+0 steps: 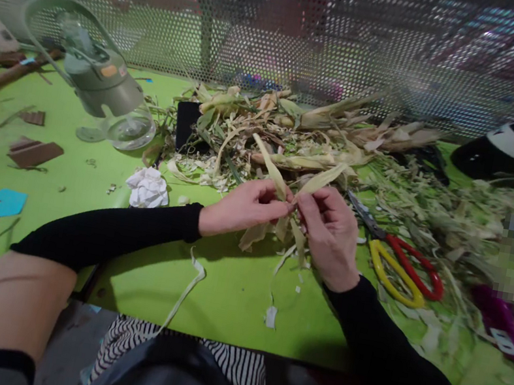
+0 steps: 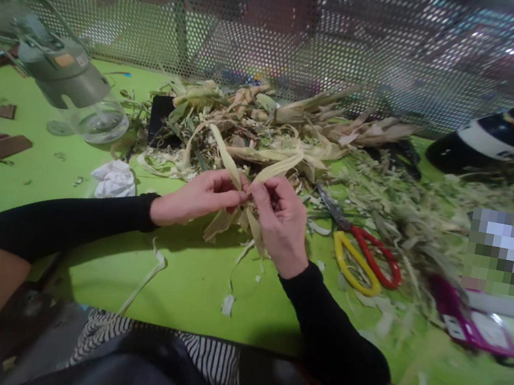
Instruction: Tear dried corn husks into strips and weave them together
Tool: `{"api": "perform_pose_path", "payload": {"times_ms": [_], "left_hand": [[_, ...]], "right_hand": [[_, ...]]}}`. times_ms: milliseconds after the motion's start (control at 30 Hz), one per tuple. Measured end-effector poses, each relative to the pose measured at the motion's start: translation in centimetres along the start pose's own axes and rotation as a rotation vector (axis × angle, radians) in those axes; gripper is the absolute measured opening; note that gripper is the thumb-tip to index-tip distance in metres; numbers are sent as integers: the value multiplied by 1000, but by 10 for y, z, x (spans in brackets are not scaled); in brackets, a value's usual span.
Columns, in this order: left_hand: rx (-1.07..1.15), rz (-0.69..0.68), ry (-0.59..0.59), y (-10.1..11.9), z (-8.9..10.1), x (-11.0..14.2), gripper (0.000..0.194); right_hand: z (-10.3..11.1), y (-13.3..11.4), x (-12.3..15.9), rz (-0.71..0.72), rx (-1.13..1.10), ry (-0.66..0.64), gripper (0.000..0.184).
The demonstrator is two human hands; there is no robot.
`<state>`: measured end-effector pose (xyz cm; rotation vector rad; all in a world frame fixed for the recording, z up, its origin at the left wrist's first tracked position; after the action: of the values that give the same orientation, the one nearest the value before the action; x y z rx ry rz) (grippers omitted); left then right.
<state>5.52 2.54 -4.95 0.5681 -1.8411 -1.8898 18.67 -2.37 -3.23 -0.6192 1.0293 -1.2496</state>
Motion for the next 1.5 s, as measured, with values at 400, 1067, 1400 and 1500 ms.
{"api": "perform_pose_path", "payload": {"times_ms": [400,1067,1400,1500], "left_hand": [[36,32,-41,-6,-14,3,5],[128,12,93,-7,7,-1,10],[126,64,-41,-6,2,-5,17],[136,63,-49,-4,1,-8,14]], "right_hand": [[6,19,-5,-65,-165,-19,34],[-2,8,-6,-143,158,-271,14],[-9,11,-6,-164,-138,-332,35],[-10,12,-6,-170,-171,-340,32]]}}
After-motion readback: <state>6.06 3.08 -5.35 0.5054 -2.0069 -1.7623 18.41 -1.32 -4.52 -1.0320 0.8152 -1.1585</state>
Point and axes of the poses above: each hand's wrist, its own x-axis away from the middle knuckle, its own z-axis out of the back of the hand, y = z × x, the point moved 6 cm from there along -x, towards the middle knuckle, and after that the axes turned 12 degrees about -y, right-handed, at the moved point
